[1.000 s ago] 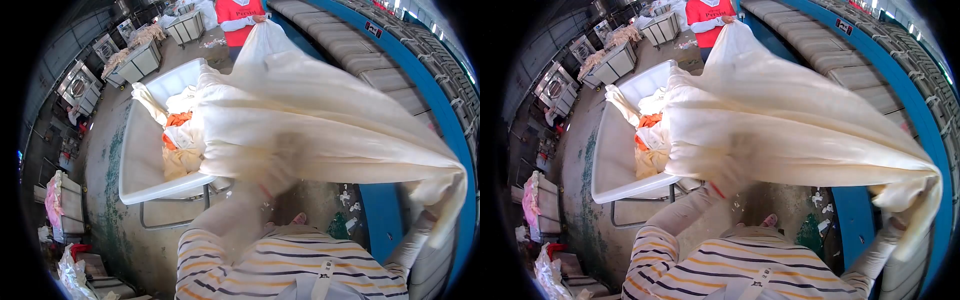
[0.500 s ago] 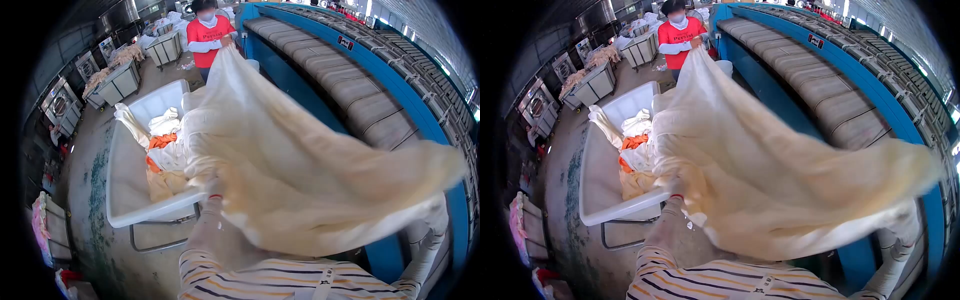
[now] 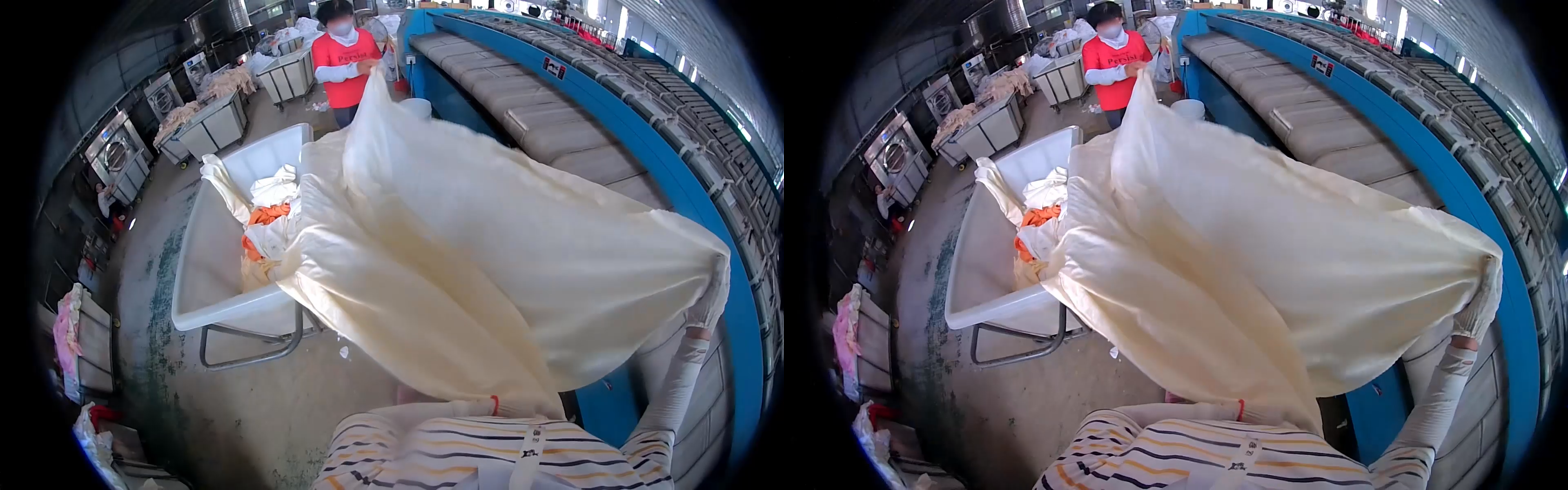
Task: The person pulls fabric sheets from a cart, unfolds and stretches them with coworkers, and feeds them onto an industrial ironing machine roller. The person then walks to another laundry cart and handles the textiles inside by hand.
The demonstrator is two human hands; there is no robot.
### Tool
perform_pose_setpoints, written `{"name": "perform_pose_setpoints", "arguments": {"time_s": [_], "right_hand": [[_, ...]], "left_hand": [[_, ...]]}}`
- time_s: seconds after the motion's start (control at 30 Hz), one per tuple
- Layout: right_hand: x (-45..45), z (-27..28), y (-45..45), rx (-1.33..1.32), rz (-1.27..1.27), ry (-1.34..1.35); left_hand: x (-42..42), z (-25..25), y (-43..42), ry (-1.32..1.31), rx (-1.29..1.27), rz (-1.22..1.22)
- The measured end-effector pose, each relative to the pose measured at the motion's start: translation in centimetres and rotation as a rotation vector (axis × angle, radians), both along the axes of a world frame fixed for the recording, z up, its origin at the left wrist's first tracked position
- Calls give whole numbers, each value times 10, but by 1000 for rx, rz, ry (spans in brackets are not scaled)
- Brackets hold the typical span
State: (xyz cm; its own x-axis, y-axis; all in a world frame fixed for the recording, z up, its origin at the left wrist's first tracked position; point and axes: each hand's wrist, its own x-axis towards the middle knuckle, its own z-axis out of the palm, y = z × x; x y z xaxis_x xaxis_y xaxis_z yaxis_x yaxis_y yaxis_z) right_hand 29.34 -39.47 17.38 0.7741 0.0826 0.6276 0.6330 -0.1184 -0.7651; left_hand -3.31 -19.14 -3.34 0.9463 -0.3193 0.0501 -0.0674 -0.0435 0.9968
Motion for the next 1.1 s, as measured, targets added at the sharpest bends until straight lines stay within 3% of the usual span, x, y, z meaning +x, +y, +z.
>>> {"name": "perform_pose_setpoints", "arguments": {"time_s": [0.07,0.13,0.23,0.3,0.37,0.4,0.43,0.5,0.6,0.67,0.73,0.8,0.87,0.9,1.0,1.1], "right_hand": [[12,0,-20,140,7,20],[-48,26,-4,199,102,49],[-82,7,4,-113,116,66],[-113,-35,31,-222,341,-58],[-105,-112,50,349,1119,537],[-140,-111,94,-92,1120,-92],[-191,-88,108,-280,1018,135],[-231,-69,130,-643,1071,-52],[-234,-32,124,-244,1135,23],[-220,2,98,-342,609,-288],[-187,39,66,-425,55,-575],[-142,56,26,-206,-28,-601],[-70,52,-40,-4,-50,-399],[-36,44,-69,287,88,-49],[41,-12,-139,269,-72,277],[86,-87,-191,35,-134,287]], "left_hand": [[5,3,0,71,29,85],[3,5,-1,109,204,213],[-8,12,24,153,465,407],[-10,8,23,137,576,525],[7,1,-6,-13,504,652],[15,-2,-18,-85,453,725],[21,-6,-28,-150,390,804],[24,-15,-32,-264,271,968],[15,-31,-4,-302,188,1130],[9,-47,22,-235,237,1160],[6,-60,37,-63,501,1056],[3,-50,41,97,752,940],[0,-101,30,144,830,777],[2,-119,27,167,867,695],[-8,-52,2,294,920,262],[-8,-56,-7,173,802,246]]}}
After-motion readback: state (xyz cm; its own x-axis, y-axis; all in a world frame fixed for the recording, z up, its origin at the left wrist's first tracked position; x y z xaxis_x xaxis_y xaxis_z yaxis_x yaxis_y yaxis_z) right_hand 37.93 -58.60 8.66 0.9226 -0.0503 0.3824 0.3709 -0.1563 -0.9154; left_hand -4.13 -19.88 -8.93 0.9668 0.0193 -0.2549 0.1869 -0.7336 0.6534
